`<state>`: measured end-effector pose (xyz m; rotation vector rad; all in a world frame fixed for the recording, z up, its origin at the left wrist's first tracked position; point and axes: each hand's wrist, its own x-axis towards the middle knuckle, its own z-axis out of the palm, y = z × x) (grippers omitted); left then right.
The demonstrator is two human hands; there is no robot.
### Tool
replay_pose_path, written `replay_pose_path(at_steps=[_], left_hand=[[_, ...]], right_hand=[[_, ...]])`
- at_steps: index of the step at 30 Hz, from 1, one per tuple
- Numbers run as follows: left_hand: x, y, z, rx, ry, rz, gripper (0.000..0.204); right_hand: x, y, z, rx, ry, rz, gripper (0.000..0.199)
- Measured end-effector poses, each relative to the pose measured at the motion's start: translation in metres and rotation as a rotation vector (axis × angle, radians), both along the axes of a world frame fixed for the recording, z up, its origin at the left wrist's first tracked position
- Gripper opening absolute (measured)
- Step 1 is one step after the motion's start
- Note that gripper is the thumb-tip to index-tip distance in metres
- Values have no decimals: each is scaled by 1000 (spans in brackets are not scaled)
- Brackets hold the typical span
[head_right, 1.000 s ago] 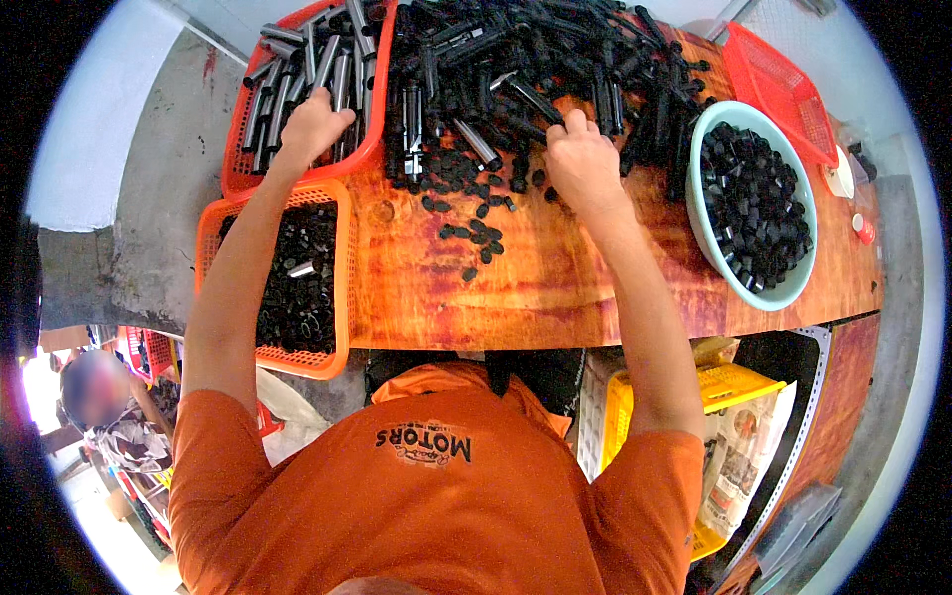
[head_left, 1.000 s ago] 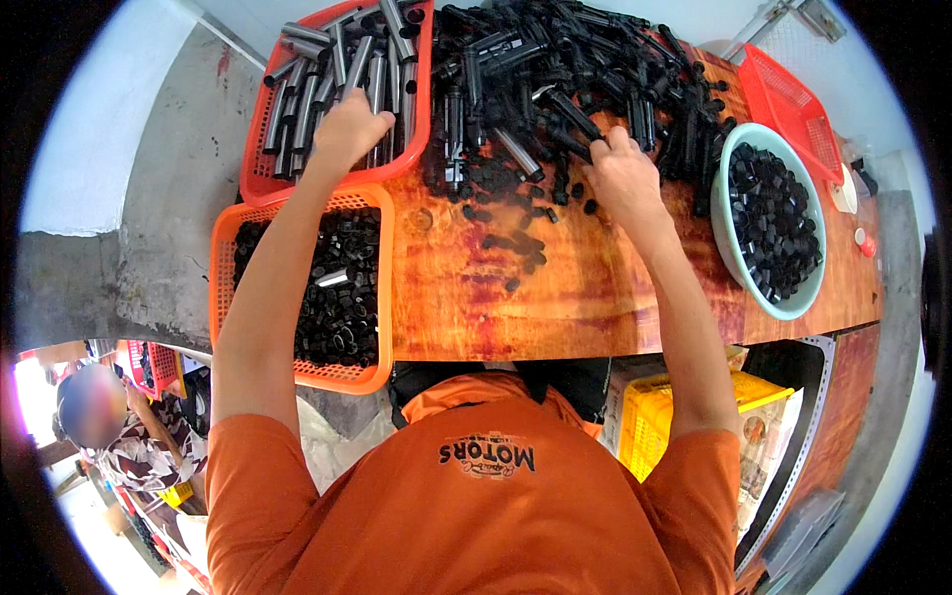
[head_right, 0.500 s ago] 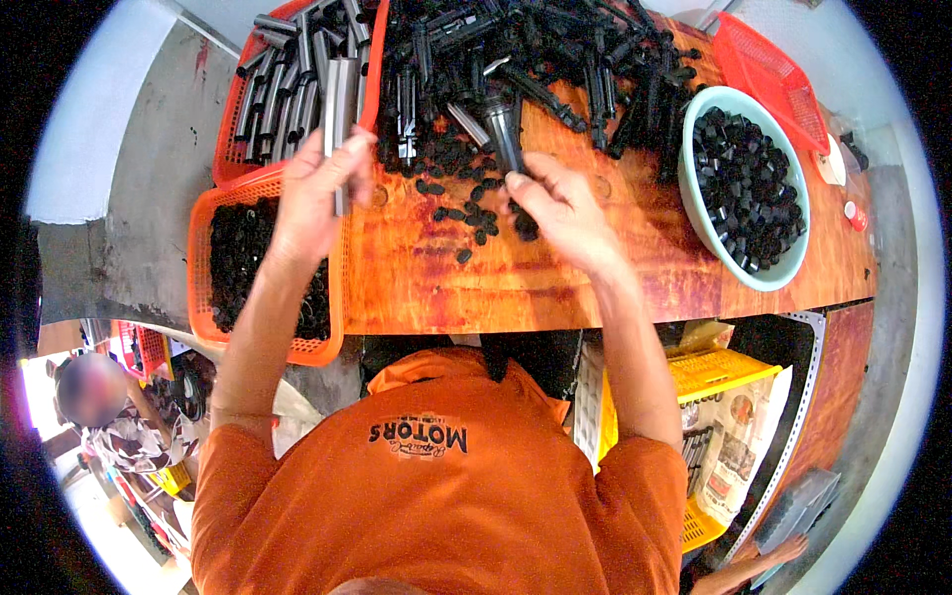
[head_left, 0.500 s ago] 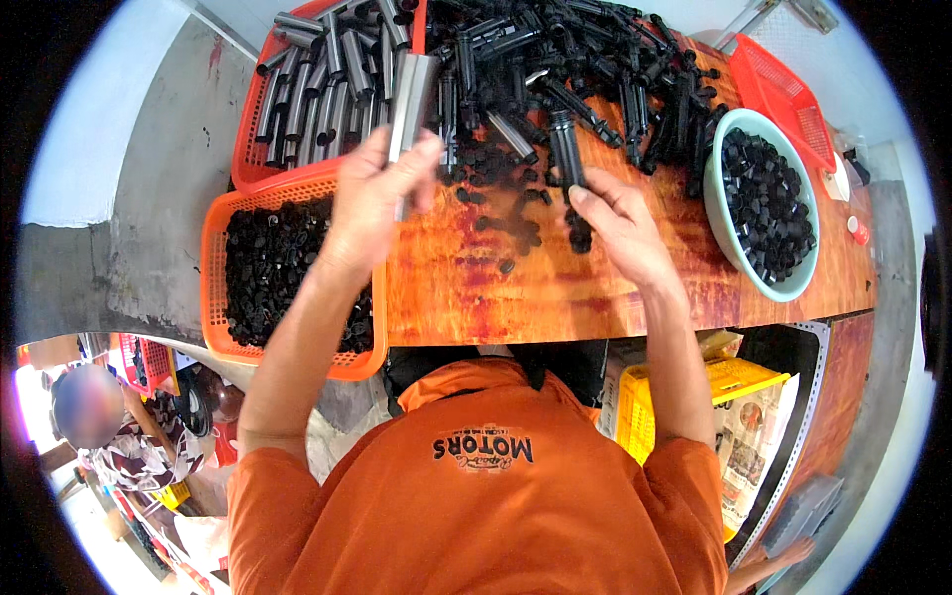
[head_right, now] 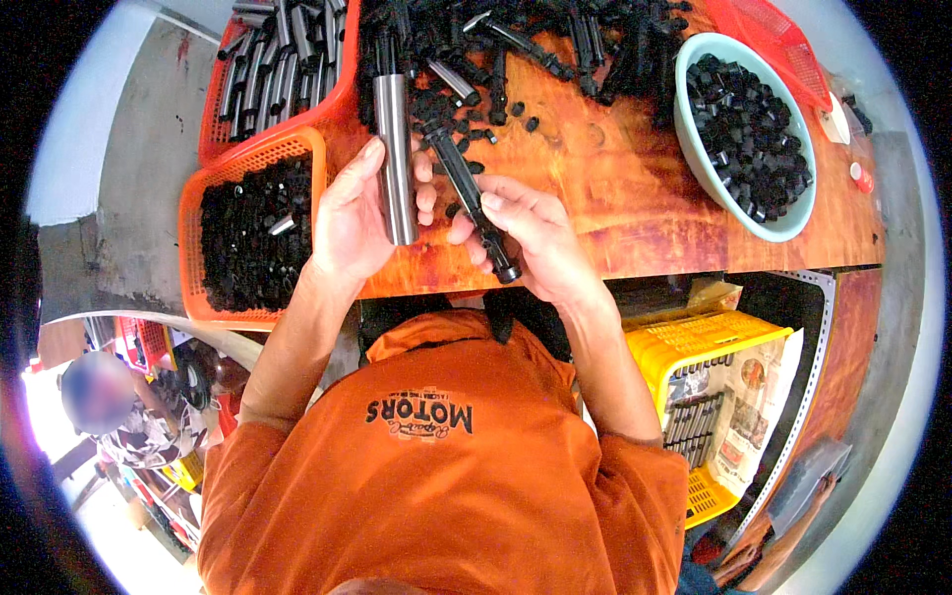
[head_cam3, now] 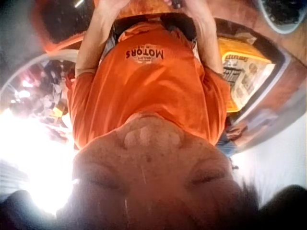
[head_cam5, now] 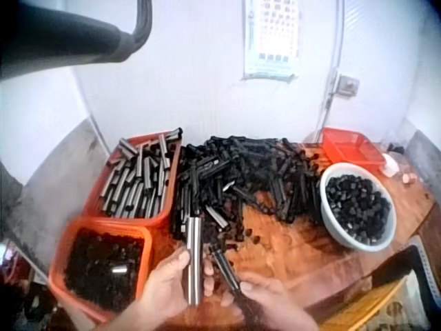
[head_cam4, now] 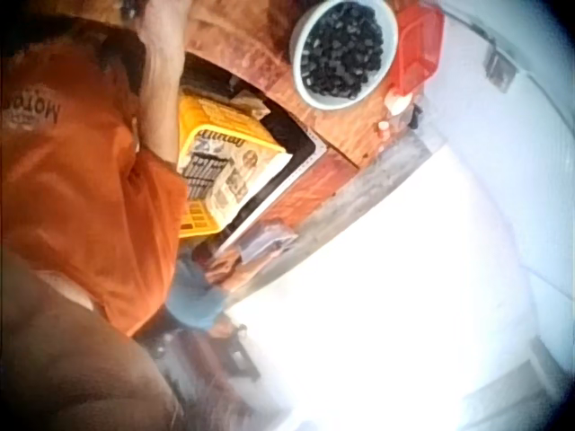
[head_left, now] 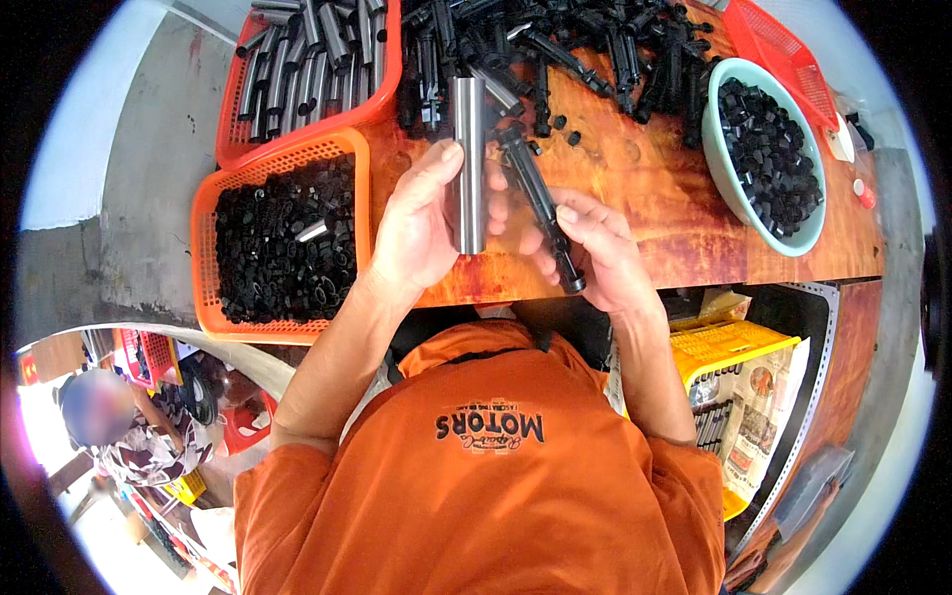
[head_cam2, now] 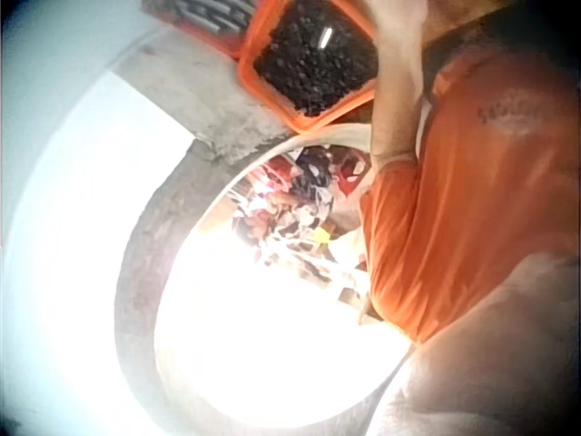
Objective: The person assembles small black plastic pieces onto cylindrical metal rods at a workbench. They pick up rods and black components, fit the pieces onto the rods, and place the assembled units into a yellow basket. The process is repeated with multiple rods and components.
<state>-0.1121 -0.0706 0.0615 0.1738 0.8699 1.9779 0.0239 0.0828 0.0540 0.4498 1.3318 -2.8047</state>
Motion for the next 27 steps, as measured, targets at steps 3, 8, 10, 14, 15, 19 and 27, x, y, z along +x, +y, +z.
replay_pose_path(at_steps=[3,8,10,14,15,19,27], left_hand=[[0,-6,1,-60,52,-20,26],[6,0,5,-116,75,69,27],[10,4,6,-121,72,91,29],[14,7,6,-184,170,162,29],[15,6,6,-184,190,188,28],[14,2,3,-160,175,293,23],[38,3,-8,-101,231,390,21]], right_hand=[[2,-3,0,-13,-4,2,38],[8,-1,-1,-52,-5,96,36],[10,-2,-2,-40,-28,109,36],[15,5,1,9,-62,137,42],[18,5,-1,54,-57,115,42],[31,10,-12,156,-34,68,44],[28,-21,-25,-232,50,-203,48]])
